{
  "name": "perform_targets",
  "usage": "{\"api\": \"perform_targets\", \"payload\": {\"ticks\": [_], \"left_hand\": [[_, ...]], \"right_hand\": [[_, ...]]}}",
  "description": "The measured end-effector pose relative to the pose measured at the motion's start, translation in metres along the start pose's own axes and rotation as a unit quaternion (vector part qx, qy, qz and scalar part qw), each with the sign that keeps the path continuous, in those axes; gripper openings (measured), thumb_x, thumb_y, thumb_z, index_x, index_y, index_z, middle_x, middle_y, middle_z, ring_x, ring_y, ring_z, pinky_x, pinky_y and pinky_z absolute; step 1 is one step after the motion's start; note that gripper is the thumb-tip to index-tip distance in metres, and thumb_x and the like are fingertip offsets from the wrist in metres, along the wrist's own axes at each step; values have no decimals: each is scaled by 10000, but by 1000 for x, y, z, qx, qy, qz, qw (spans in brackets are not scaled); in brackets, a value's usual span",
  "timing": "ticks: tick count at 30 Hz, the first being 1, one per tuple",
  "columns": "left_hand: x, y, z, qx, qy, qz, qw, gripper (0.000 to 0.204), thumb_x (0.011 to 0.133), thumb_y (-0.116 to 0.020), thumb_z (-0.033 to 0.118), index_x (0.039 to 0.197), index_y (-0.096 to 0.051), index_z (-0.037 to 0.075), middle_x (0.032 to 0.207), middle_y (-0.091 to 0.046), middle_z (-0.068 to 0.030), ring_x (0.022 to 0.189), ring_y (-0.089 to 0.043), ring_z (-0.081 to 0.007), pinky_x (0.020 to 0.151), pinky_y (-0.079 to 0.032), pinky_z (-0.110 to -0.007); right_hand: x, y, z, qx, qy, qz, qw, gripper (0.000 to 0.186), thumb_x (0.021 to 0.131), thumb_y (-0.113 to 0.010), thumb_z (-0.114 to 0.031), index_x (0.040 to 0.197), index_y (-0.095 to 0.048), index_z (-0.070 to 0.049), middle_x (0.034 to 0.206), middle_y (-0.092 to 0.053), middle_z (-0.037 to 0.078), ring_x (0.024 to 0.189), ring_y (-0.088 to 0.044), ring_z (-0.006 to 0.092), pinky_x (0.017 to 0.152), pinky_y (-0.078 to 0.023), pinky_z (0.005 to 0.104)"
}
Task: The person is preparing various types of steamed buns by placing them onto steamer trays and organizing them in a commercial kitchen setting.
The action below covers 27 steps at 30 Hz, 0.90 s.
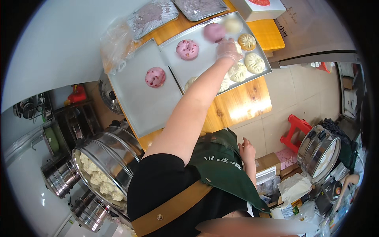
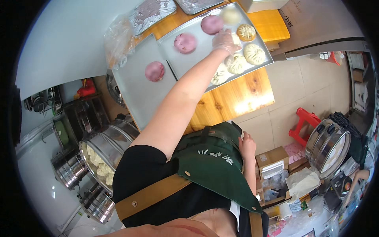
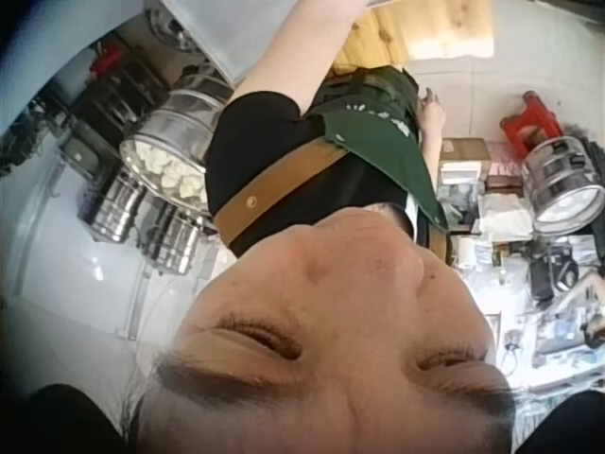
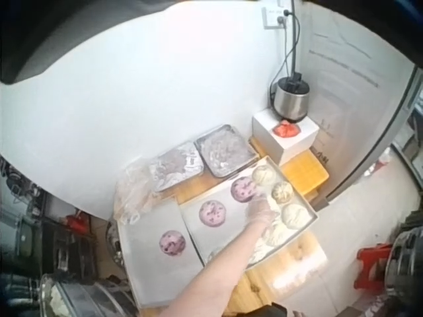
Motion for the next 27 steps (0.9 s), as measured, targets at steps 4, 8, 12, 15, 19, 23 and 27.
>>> {"api": "perform_targets", "payload": {"ticks": [4, 8, 12, 15, 19, 23, 27], "left_hand": [[7, -9, 5, 59, 61, 44, 995, 616, 543, -697, 370, 1017, -443, 70, 998, -490, -143, 935, -502, -232, 765, -427, -316], [-1, 3, 0, -41, 59, 59, 996, 636, 530, -710, 314, 1041, -431, 58, 1010, -477, -146, 939, -490, -256, 775, -425, -326], [9, 6, -48, -468, 18, 27, 883, 623, 515, -741, 185, 1035, -435, 29, 990, -507, -124, 907, -511, -217, 762, -433, -300], [-23, 32, -61, -702, -11, -33, 711, 577, 595, -694, 57, 1084, -391, 16, 967, -504, -87, 858, -524, -160, 739, -450, -280], [-110, 110, -107, -648, -85, 82, 752, 595, 580, -711, 66, 1078, -387, 30, 981, -495, -75, 870, -511, -145, 766, -437, -275], [-221, 173, -153, -541, -61, 199, 815, 599, 552, -728, 87, 1058, -411, 46, 983, -495, -78, 889, -506, -162, 784, -423, -286], [-331, 214, -185, -281, 2, 361, 890, 578, 511, -737, 119, 1012, -454, 54, 957, -493, -103, 897, -503, -243, 787, -400, -316]], "right_hand": [[-3, -2, 12, 19, -19, 0, 1000, 304, 729, -560, -161, 994, -502, -23, 782, -561, 128, 675, -563, 291, 588, -453, 378], [2, 3, 4, 29, -21, 8, 999, 307, 728, -562, -159, 996, -502, -24, 792, -561, 126, 687, -564, 287, 590, -452, 374], [15, 8, -14, 7, 32, 8, 999, 311, 725, -564, -153, 1000, -500, -22, 793, -561, 124, 687, -562, 286, 587, -450, 374], [22, 5, -23, 7, 62, 1, 998, 309, 727, -565, -149, 997, -499, -14, 790, -560, 123, 672, -561, 279, 577, -448, 363], [40, 13, -75, 92, 157, -38, 983, 299, 734, -565, -111, 1004, -495, -2, 760, -554, 110, 633, -560, 228, 564, -446, 325], [54, 54, -204, 236, 340, -33, 909, 395, 723, -573, -24, 1096, -449, 7, 837, -538, 99, 717, -522, 146, 627, -433, 268], [13, 65, -350, 317, 510, -105, 792, 627, 696, -573, 23, 1237, -258, -14, 1059, -462, 139, 898, -488, 179, 755, -431, 288]]}}
Point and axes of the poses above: each hand's wrist, its own x-axis towards the middle knuckle, its own y-axis out of the back of the hand, z = x × y, the point moved 6 cm from there along x, towards the middle knuckle
